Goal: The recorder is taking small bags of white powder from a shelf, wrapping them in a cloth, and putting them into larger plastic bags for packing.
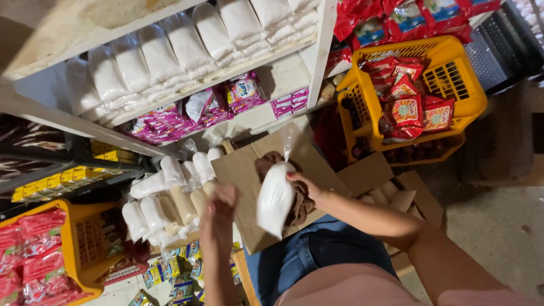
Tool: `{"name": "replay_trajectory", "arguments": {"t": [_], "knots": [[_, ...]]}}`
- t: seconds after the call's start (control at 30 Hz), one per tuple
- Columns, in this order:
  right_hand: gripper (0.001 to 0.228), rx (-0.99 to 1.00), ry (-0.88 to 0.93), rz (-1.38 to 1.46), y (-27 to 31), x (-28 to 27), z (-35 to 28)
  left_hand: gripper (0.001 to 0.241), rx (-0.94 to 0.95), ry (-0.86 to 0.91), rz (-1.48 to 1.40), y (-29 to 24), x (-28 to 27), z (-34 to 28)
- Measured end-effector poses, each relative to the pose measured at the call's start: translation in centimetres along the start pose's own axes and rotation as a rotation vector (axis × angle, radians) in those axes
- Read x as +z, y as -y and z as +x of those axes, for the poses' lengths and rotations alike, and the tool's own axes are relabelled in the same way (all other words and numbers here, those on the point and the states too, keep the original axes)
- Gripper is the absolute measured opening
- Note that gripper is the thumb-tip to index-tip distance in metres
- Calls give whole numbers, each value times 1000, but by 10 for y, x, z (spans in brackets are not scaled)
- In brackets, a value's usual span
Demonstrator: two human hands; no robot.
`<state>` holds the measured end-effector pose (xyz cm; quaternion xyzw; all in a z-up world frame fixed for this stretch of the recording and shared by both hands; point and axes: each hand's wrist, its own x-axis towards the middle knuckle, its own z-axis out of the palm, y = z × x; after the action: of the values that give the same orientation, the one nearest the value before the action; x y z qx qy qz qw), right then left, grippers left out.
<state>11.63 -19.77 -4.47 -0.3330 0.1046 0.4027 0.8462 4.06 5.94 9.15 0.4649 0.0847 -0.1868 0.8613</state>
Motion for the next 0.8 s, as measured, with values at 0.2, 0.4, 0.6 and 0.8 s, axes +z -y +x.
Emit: {"name": "replay_trajectory", "arguments": {"t": [0.2,0.4,0.6,0.8], "knots": [[72,42,139,66,5,50,-9,85,51,-75,-538,85,-21,54],[66,-121,54,-174,-14,9,22,111,-85,-12,-893,110,-21,55],[55,-149,-36,222,48,49,-1,118,21,9,-1159,91,14,51],[42,-1157,-152,-183,92,114,-44,121,123,70,-1170,78,12,50]]}}
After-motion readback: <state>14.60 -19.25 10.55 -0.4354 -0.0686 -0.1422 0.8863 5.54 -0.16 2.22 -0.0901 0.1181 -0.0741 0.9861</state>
